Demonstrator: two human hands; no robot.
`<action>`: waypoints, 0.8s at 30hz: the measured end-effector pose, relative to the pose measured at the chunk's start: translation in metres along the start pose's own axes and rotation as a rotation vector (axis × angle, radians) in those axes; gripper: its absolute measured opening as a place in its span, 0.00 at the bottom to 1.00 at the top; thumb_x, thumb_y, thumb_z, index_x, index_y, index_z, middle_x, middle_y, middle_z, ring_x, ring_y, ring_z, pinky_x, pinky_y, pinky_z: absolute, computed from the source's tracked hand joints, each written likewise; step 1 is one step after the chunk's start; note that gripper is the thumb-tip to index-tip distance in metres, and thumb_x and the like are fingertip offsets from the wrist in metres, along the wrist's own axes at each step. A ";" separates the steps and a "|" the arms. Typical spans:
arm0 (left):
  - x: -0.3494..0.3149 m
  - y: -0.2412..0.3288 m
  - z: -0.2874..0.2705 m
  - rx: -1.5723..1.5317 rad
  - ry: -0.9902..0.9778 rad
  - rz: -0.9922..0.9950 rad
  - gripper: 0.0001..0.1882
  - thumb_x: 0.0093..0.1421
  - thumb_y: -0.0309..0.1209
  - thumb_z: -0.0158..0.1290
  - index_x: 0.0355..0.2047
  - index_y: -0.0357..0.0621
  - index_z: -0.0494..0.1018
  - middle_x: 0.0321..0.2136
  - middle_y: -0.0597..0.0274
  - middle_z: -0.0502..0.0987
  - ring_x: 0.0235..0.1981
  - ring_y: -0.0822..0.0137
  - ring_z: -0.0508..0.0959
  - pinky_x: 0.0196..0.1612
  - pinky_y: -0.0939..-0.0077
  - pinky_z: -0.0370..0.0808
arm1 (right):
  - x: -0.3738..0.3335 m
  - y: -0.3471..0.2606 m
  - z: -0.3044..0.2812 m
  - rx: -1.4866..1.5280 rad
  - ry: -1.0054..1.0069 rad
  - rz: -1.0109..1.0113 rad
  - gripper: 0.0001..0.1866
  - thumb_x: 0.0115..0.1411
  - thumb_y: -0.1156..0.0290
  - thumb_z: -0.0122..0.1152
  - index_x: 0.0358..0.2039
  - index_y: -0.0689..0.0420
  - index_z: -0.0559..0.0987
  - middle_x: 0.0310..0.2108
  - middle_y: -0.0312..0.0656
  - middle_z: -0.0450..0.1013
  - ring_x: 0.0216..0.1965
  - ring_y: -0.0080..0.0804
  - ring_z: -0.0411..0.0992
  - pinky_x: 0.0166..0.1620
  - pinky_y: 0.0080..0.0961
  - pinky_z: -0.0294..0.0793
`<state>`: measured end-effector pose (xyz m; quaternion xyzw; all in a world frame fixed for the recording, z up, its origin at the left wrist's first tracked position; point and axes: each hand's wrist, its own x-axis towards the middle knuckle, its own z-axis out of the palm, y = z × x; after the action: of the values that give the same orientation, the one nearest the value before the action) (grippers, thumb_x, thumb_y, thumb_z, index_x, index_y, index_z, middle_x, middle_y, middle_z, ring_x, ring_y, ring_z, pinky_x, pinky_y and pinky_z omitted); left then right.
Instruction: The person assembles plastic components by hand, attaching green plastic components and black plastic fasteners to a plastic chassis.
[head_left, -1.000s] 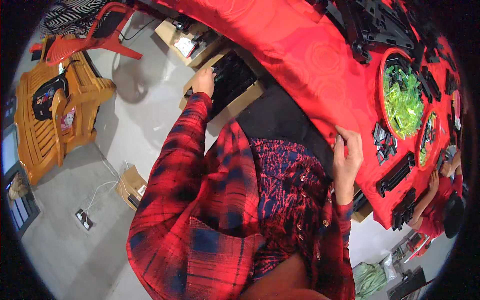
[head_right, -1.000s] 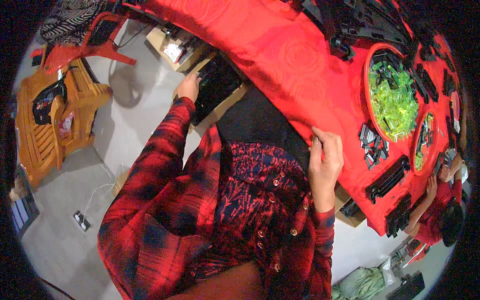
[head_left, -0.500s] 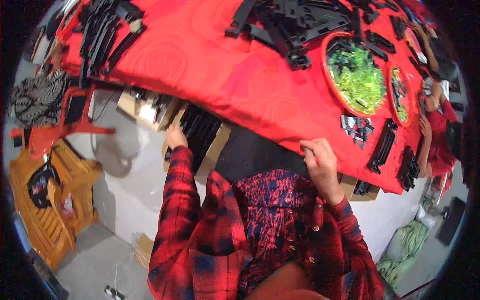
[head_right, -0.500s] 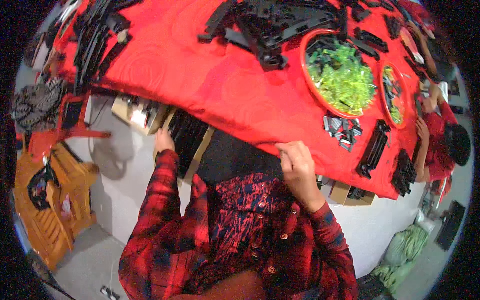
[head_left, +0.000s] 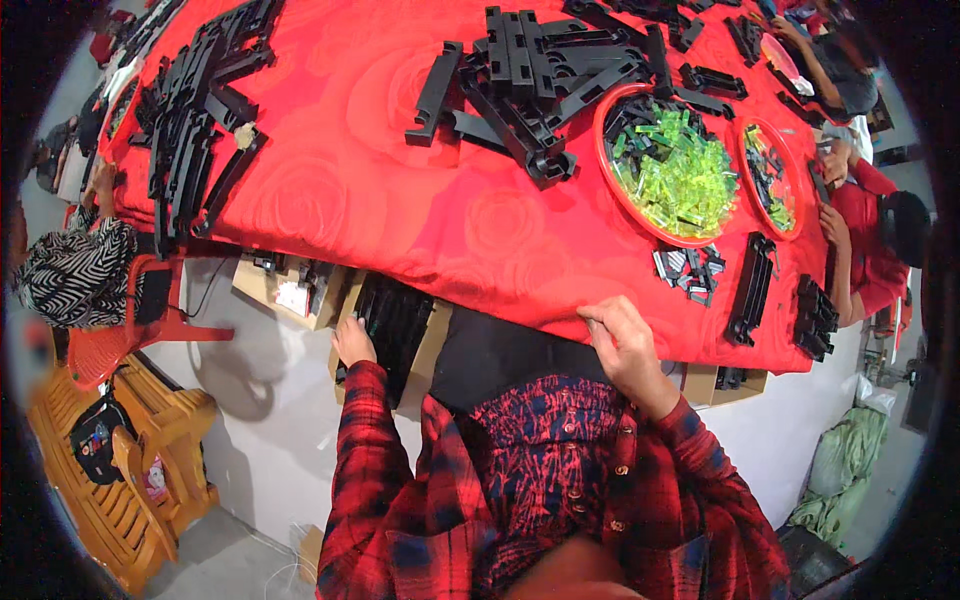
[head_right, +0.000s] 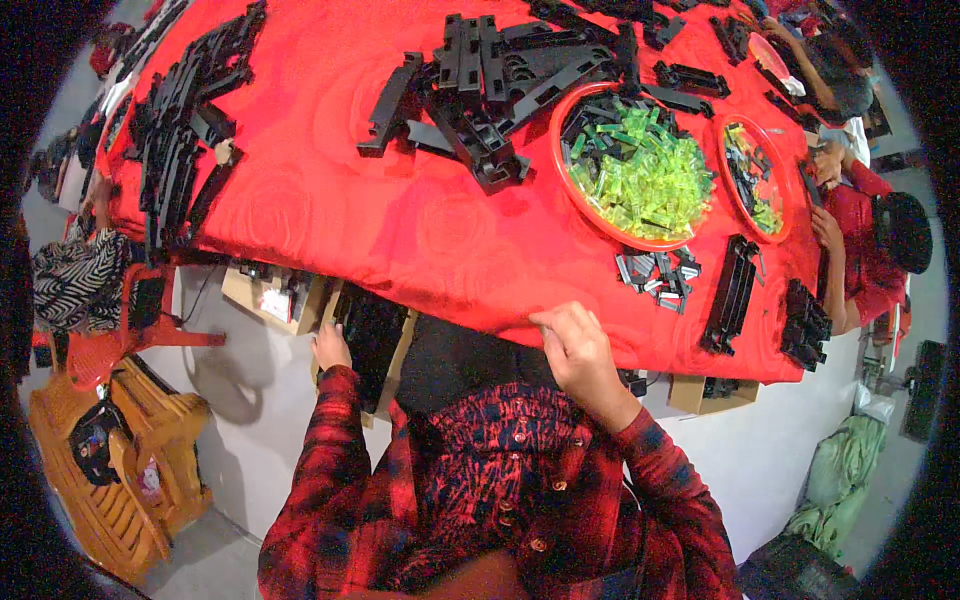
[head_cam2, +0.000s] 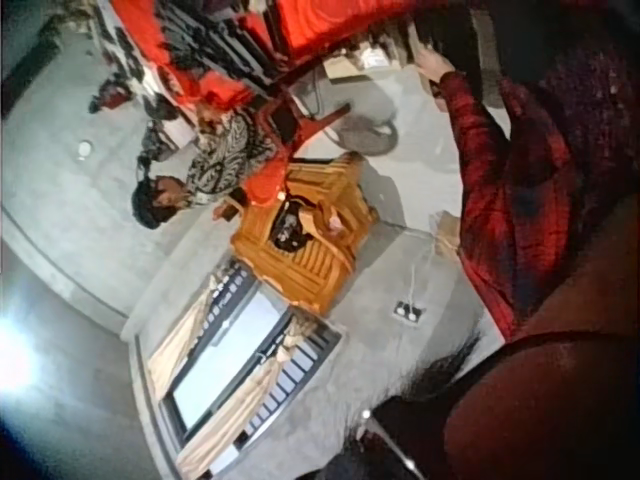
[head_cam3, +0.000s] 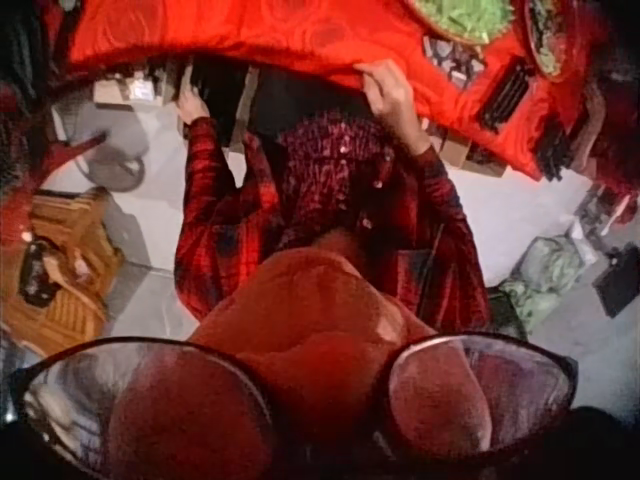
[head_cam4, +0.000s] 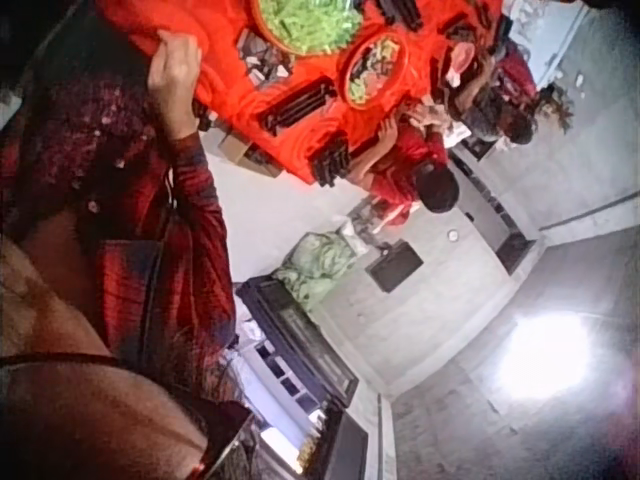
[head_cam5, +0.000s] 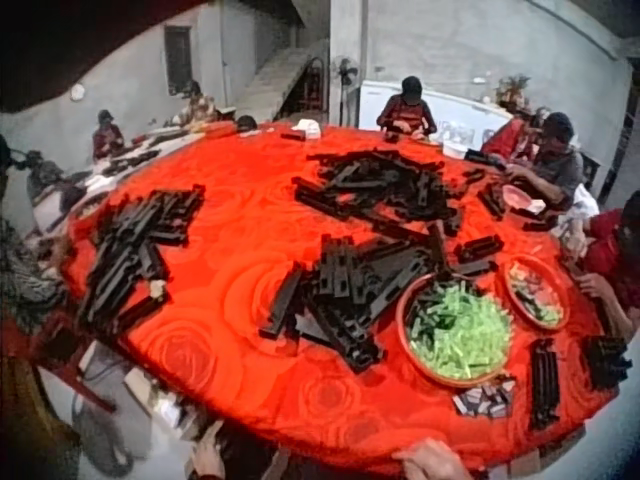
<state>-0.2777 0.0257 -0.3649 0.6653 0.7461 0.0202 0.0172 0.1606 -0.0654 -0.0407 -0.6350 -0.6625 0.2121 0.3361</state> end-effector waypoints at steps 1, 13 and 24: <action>0.000 -0.001 0.000 -0.018 0.019 0.005 0.10 0.66 0.37 0.50 0.42 0.46 0.72 0.36 0.56 0.78 0.44 0.54 0.76 0.58 0.50 0.66 | -0.001 0.001 0.001 0.030 0.005 0.040 0.11 0.55 0.84 0.56 0.39 0.62 0.79 0.31 0.47 0.72 0.34 0.45 0.72 0.38 0.36 0.69; 0.029 0.024 -0.142 -0.596 0.504 -0.302 0.14 0.66 0.33 0.51 0.42 0.29 0.72 0.34 0.43 0.73 0.39 0.46 0.71 0.47 0.52 0.67 | 0.002 0.008 0.001 0.041 -0.008 0.097 0.09 0.59 0.80 0.57 0.40 0.59 0.78 0.33 0.46 0.72 0.38 0.47 0.73 0.43 0.37 0.70; 0.181 0.230 -0.339 -1.205 0.223 0.326 0.25 0.65 0.29 0.54 0.60 0.34 0.63 0.40 0.53 0.74 0.41 0.64 0.76 0.45 0.67 0.75 | 0.020 0.008 -0.014 0.266 -0.007 0.104 0.06 0.60 0.81 0.57 0.38 0.61 0.77 0.32 0.47 0.71 0.36 0.48 0.73 0.40 0.37 0.73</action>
<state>-0.0882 0.2295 -0.0143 0.6380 0.4901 0.5081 0.3075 0.1763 -0.0474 -0.0333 -0.6177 -0.5958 0.3175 0.4034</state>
